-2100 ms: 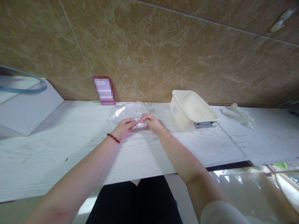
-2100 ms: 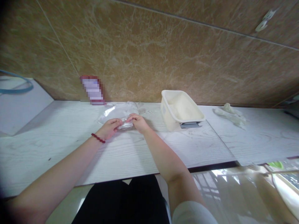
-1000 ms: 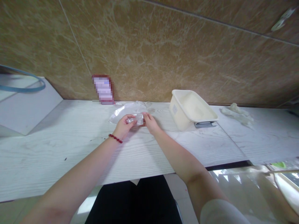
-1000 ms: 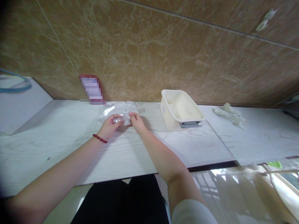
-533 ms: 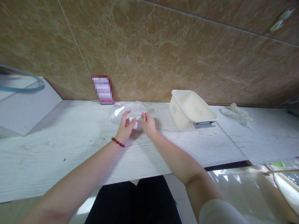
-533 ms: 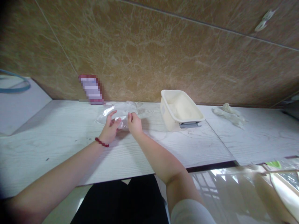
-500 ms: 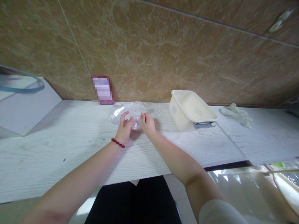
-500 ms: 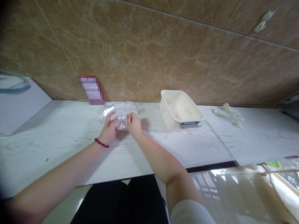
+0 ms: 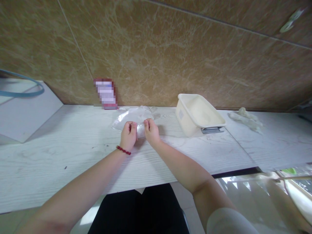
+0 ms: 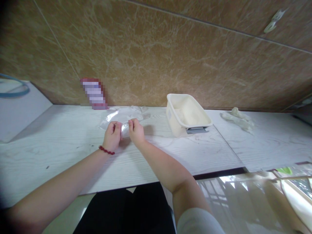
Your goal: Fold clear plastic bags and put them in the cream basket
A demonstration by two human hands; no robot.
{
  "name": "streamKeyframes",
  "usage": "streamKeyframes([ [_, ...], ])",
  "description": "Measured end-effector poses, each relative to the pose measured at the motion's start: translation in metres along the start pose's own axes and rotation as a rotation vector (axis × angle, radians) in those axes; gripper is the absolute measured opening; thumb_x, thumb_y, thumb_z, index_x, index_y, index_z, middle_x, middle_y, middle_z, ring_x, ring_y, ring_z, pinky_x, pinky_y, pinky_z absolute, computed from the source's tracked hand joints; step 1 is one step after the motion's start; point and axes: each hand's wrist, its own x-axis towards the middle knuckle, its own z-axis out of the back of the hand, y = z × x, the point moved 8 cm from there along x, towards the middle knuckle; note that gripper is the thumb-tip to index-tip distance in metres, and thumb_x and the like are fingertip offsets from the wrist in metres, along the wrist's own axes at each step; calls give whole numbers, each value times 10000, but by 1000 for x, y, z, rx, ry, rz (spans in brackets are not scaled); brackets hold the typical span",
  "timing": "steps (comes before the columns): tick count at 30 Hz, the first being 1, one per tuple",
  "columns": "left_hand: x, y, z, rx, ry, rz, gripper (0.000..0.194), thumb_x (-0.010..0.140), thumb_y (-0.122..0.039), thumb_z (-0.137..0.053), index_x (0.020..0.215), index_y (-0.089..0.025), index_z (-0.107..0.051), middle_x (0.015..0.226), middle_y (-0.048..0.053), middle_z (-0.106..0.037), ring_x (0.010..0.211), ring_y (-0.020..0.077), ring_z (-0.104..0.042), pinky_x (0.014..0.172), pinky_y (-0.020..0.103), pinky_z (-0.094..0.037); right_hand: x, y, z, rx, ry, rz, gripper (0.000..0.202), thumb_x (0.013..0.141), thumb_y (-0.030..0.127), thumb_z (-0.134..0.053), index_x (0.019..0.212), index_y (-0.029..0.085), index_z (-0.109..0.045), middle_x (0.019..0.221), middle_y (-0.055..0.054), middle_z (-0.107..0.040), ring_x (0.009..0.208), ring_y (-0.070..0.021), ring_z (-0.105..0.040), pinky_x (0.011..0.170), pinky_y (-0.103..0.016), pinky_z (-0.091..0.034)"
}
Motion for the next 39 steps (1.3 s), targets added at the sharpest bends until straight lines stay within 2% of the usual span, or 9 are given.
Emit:
streamKeyframes([
  [5,3,4,-4,-188,-12,-10,304,766,-495,-459,766,-200,-534,576,-31,-493,511,98,-468,462,208,-391,0,0,4,8,-35,4,255,856,390,-276,795,213,-449,700,-5,-505,665,-140,-482,615,-240,-343],
  [10,-6,13,-29,-297,212,160,440,782,-560,-367,852,-168,-556,738,29,-583,595,139,-540,457,245,-428,-1,1,6,-15,-40,19,241,856,391,-286,806,220,-448,708,-5,-510,669,-144,-497,603,-239,-338],
  [17,-5,-7,-4,112,52,-36,358,790,-527,-393,669,-200,-474,491,-46,-440,381,98,-442,379,220,-335,-1,3,3,-35,-4,19,239,856,389,-287,799,218,-443,695,-6,-508,650,-146,-492,597,-244,-333],
  [23,-8,-14,3,129,17,-67,303,807,-497,-386,741,-218,-482,464,-58,-439,323,94,-411,352,222,-287,-5,7,2,26,-48,-4,243,858,380,-261,767,216,-416,692,-5,-488,649,-140,-468,603,-246,-333],
  [26,-8,-9,-1,54,47,-48,300,801,-500,-399,749,-218,-487,452,-62,-413,330,88,-393,346,213,-294,-5,6,2,47,-49,-21,239,856,378,-259,762,218,-410,680,3,-479,638,-133,-462,604,-243,-337],
  [29,-7,-2,-10,-144,127,28,319,778,-517,-424,717,-209,-483,483,-55,-424,389,86,-418,361,200,-344,-2,0,6,36,-58,-41,241,857,381,-259,768,220,-415,661,10,-471,621,-131,-459,598,-241,-336],
  [32,-8,2,-24,-340,240,123,314,734,-503,-496,779,-193,-507,678,-13,-540,568,113,-526,419,208,-431,2,-6,10,7,-73,-50,241,854,384,-270,775,218,-426,654,13,-469,613,-128,-458,591,-237,-332],
  [34,-9,3,-30,-364,290,157,318,695,-459,-568,844,-183,-517,775,5,-567,651,131,-555,456,224,-469,4,-8,12,0,-74,-42,244,850,387,-279,769,216,-432,657,13,-470,620,-126,-461,593,-234,-334],
  [39,-6,9,-28,-328,240,199,305,640,-407,-633,794,-168,-523,731,-19,-547,608,99,-530,441,203,-472,7,-19,11,60,-54,-124,286,838,430,-278,749,219,-450,603,30,-447,588,-115,-458,555,-221,-345],
])
